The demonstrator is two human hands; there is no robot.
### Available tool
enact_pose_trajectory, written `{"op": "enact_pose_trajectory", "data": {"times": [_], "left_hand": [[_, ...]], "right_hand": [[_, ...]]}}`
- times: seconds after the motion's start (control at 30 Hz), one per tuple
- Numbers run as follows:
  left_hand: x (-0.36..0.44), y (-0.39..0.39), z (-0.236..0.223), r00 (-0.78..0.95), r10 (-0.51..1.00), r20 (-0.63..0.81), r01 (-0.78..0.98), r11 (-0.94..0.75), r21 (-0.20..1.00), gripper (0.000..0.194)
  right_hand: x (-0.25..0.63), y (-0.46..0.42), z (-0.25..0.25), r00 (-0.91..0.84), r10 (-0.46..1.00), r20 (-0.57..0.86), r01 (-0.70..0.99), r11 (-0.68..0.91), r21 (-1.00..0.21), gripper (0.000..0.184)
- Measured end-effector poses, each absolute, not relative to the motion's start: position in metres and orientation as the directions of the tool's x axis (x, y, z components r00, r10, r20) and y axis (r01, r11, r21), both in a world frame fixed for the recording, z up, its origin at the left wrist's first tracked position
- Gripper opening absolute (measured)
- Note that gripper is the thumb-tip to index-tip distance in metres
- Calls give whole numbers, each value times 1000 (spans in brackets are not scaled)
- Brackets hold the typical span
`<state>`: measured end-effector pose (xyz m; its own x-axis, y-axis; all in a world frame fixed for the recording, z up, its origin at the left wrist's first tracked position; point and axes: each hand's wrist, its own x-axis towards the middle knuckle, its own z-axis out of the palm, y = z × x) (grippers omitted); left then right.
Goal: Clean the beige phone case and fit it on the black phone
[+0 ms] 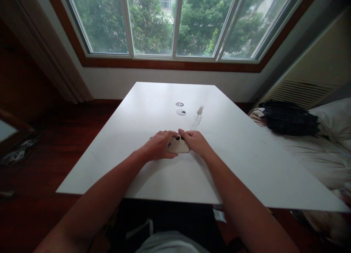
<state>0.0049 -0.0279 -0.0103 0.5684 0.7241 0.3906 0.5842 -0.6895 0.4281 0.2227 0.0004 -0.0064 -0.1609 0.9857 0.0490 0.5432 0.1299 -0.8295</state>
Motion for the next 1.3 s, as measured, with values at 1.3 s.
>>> {"op": "enact_pose_trajectory", "data": {"times": [1.3], "left_hand": [[-19,0,1,-226,974,18,-45,-29,999,44]], "right_hand": [[216,-18,8,-434,897,-83,298,56,-953,59]]}}
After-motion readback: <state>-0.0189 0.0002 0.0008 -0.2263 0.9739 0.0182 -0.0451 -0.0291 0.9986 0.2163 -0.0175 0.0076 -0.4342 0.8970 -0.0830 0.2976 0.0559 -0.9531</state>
